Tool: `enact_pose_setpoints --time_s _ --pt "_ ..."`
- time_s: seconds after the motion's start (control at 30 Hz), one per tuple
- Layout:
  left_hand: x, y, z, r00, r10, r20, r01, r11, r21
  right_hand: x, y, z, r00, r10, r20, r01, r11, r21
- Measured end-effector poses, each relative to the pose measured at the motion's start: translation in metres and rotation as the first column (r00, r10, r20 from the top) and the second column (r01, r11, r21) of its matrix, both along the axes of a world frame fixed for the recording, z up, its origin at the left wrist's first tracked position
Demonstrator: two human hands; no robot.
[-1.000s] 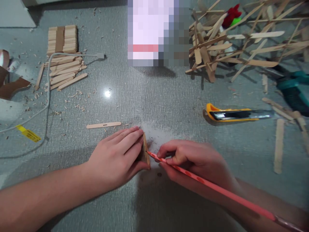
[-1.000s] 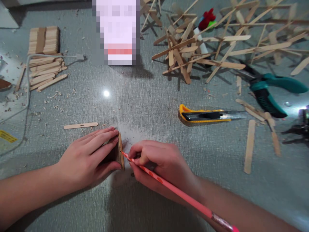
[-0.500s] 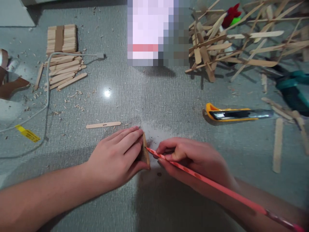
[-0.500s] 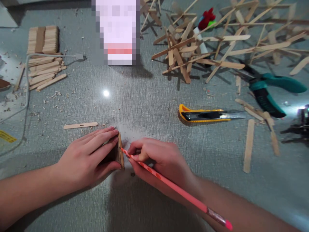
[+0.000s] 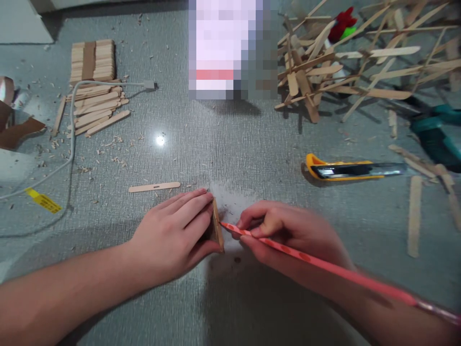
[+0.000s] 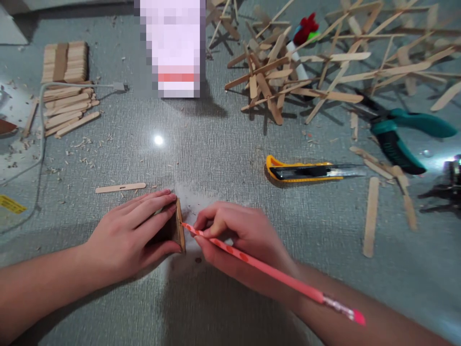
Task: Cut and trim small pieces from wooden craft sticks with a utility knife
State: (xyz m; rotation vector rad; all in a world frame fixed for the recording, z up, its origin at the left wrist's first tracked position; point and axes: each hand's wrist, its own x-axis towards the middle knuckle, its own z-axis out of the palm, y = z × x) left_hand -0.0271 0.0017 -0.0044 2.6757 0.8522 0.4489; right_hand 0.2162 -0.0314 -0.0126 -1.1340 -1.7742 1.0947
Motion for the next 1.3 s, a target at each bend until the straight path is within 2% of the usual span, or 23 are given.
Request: enact_pose_setpoints --time_s 0.1,0.37,0.47,0.6,0.77,1.0,1.17,1.3 --pt "-0.001 0.001 0.000 1.000 0.003 0.018 -0.003 1.000 -0.008 0.001 -0.001 -0.001 0.994 -0.087 -0.073 0.078 0.991 -0.109" --pt "0.000 0.001 0.001 0.999 0.029 0.037 -0.028 0.999 -0.027 0.000 0.005 0.002 1.000 0.020 -0.004 -0.020 0.997 0.073" --pt "0.000 0.001 0.000 1.000 0.026 0.018 -0.025 0.999 -0.038 0.000 0.002 0.000 1.000 0.023 -0.006 -0.023 0.998 0.057" --pt "0.001 0.002 0.000 1.000 0.028 0.005 -0.028 0.999 -0.046 0.002 -0.003 -0.003 0.998 -0.038 -0.046 0.039 0.999 0.009" --pt "0.001 0.003 0.001 0.999 0.042 -0.005 -0.042 0.998 -0.051 0.003 -0.001 0.000 1.000 0.024 0.000 -0.024 0.997 0.078" --pt "0.001 0.004 -0.002 0.999 0.048 0.004 -0.048 0.997 -0.060 -0.003 0.002 0.004 0.999 0.008 0.049 -0.014 0.994 0.111" --pt "0.000 0.005 0.000 0.999 0.046 -0.002 -0.046 0.998 -0.041 -0.002 -0.005 0.000 0.990 0.068 0.125 -0.089 0.982 0.169" --pt "0.001 0.005 0.003 0.999 0.046 -0.010 -0.046 0.999 -0.010 -0.001 -0.008 -0.002 0.964 0.150 0.220 -0.210 0.936 0.283"
